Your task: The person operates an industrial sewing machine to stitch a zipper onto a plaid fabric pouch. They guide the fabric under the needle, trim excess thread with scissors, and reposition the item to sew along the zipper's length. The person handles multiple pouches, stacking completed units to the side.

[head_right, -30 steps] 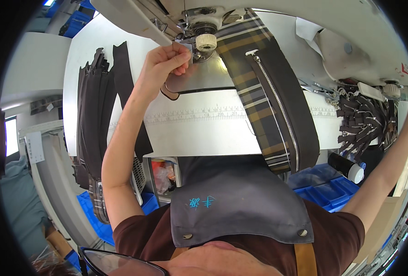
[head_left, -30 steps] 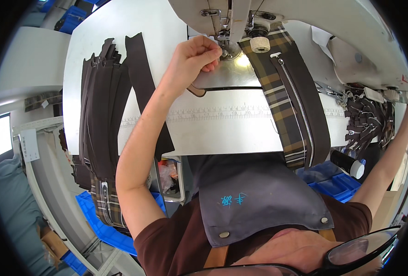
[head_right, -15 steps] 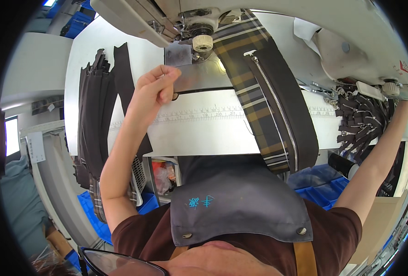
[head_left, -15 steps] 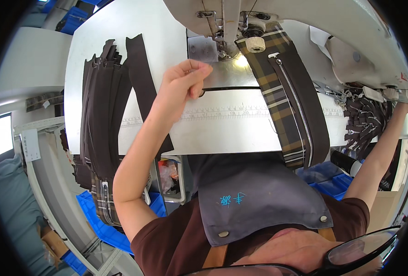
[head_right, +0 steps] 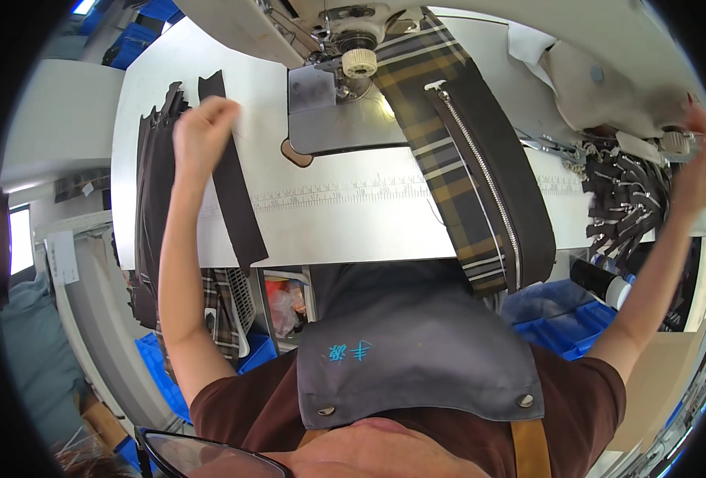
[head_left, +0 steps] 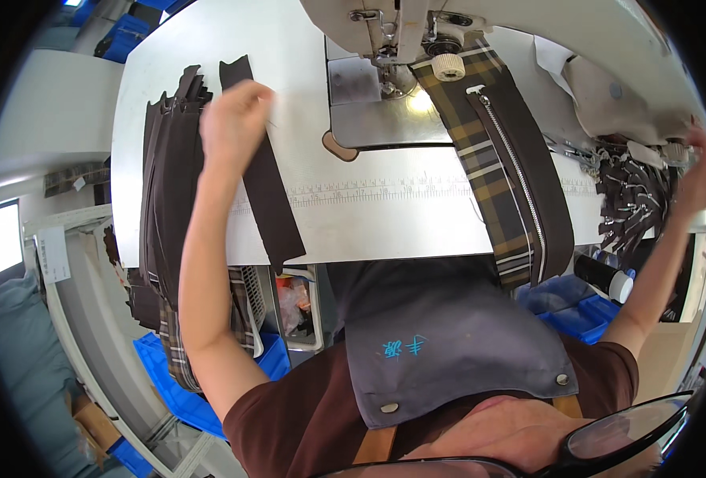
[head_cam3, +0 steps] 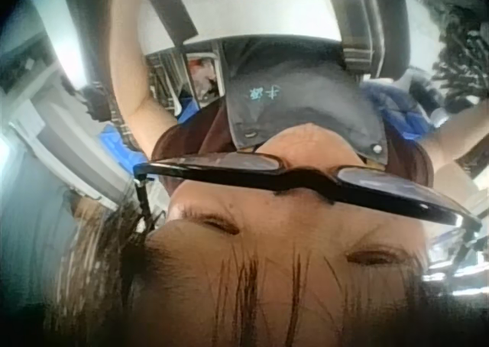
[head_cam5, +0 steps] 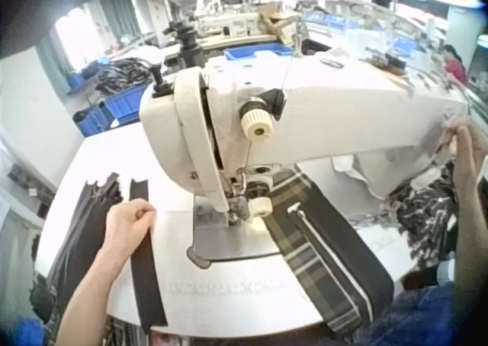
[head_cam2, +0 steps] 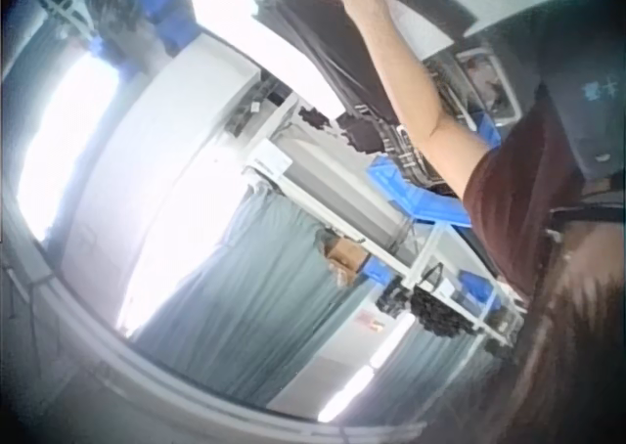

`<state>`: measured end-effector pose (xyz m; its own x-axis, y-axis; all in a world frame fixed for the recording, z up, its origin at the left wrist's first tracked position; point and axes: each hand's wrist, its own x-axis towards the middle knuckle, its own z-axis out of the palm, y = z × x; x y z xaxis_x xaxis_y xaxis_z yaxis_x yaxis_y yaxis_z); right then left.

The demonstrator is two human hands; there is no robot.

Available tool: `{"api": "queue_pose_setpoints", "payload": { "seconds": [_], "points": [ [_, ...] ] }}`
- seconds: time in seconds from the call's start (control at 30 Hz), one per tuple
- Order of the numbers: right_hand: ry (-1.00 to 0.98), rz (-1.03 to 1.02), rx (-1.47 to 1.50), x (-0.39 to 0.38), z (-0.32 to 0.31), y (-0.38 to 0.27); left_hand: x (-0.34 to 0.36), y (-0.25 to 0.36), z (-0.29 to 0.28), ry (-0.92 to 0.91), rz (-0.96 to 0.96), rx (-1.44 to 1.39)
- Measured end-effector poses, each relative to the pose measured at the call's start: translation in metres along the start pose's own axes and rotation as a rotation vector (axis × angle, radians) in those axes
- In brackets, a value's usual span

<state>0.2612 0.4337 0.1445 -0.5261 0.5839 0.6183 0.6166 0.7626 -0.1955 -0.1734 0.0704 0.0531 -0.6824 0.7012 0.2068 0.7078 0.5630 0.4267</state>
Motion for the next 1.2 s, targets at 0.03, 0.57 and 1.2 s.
{"api": "queue_pose_setpoints", "payload": {
  "seconds": [0.03, 0.57, 1.2],
  "points": [
    [-0.311, -0.065, 0.056, -0.031, 0.018, -0.031, 0.012, -0.010, -0.003, 0.049, -0.004, 0.174],
    [-0.555, -0.129, 0.705, -0.155, 0.084, -0.229, -0.138, 0.107, 0.042, -0.321, 0.606, -0.115],
    [-0.578, -0.611, 0.204, -0.017, 0.156, -0.211, -0.155, 0.105, 0.043, -0.383, 0.643, -0.043]
  ]
}}
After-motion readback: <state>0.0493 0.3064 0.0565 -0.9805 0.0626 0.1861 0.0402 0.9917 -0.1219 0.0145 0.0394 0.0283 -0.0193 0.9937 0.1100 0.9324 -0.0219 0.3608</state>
